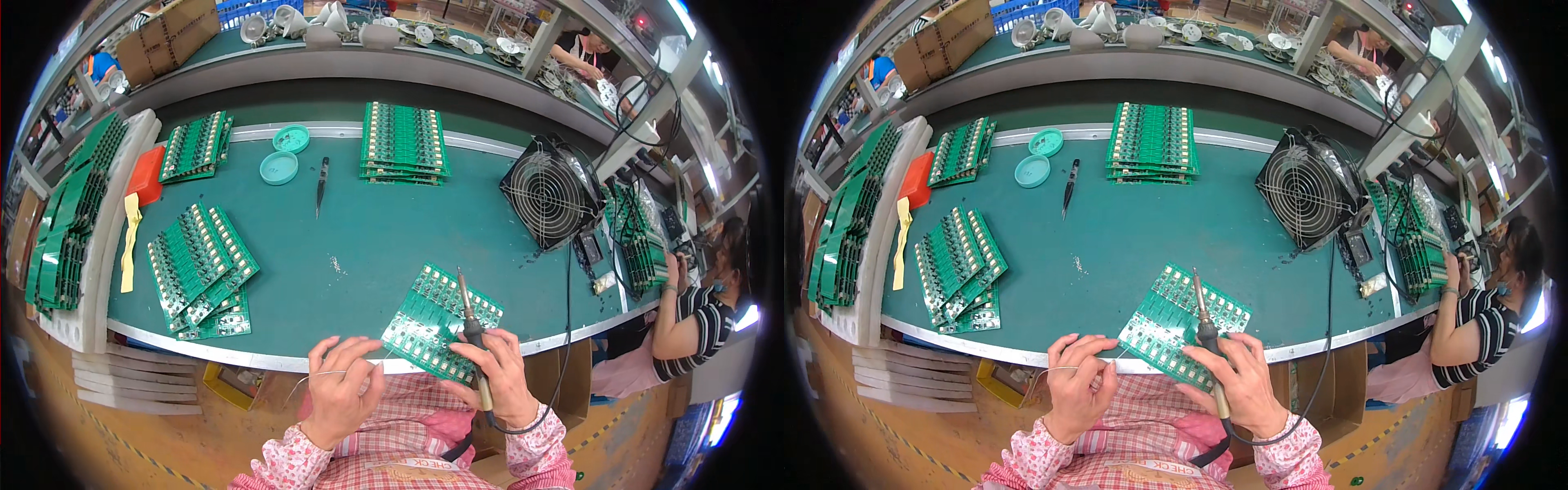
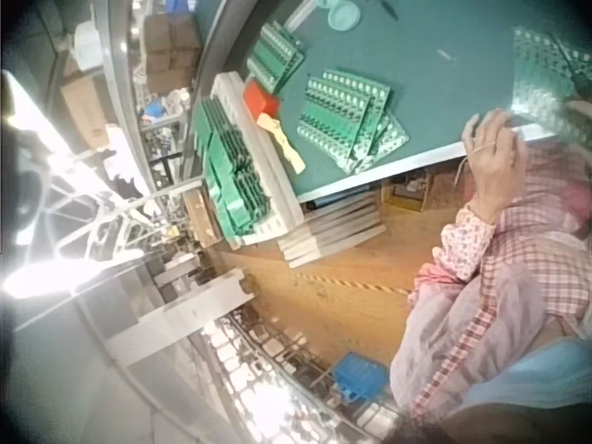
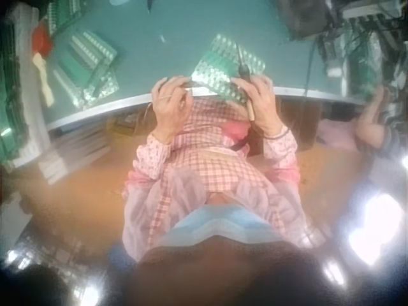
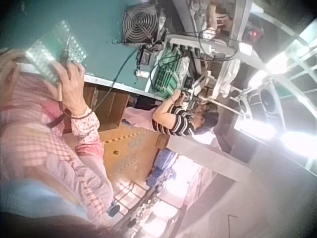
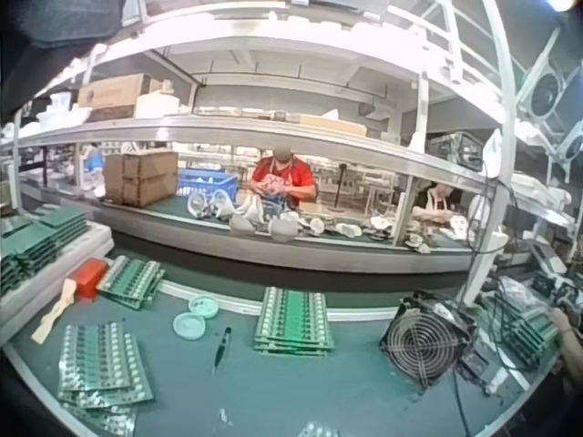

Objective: The person solders components onto a circuit board panel using a soldering iron and solder wire.

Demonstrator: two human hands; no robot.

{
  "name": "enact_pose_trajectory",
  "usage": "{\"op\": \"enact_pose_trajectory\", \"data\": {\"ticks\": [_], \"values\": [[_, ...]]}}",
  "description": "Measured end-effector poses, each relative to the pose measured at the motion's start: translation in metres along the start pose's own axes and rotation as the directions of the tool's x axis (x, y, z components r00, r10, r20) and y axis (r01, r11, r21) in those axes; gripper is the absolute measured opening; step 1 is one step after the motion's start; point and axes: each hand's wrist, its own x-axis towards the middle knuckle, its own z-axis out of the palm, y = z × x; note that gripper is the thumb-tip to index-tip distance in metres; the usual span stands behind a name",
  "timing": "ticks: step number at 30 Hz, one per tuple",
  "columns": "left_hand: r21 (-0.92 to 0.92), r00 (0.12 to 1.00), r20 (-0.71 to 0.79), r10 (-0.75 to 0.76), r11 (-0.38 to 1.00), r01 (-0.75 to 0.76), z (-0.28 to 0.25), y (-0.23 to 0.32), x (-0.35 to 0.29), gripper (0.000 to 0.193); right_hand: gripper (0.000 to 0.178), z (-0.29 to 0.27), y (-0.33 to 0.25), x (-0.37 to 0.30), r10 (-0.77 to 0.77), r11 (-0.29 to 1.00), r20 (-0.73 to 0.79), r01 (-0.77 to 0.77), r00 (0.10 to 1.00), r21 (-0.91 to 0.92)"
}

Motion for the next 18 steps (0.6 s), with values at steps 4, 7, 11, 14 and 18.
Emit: {"op": "enact_pose_trajectory", "data": {"ticks": [4,7,11,14,18], "values": [[0.005,1.000,-0.003,0.008,1.000,-0.008,0.002,-0.002,0.003,0.013,0.039,-0.002,-0.007,-0.008,0.002,0.999,-0.102,0.003,0.995,0.044],[0.017,1.000,-0.011,0.011,1.000,-0.011,0.004,-0.002,0.002,0.013,0.019,0.003,-0.020,-0.005,0.075,0.962,-0.279,0.004,0.957,0.272],[0.047,1.000,-0.012,0.005,0.999,-0.004,0.005,0.000,0.004,0.014,0.014,0.018,-0.028,-0.005,0.115,0.911,-0.276,0.010,0.954,0.412],[0.062,1.000,0.001,-0.011,0.998,0.011,0.005,0.003,0.007,0.015,0.014,0.019,-0.034,0.003,0.043,0.919,-0.271,0.069,0.962,0.388],[0.067,1.000,0.005,-0.018,0.998,0.018,0.004,0.002,0.008,0.016,0.011,0.017,-0.037,0.010,-0.051,0.951,-0.198,0.108,0.979,0.291]]}}
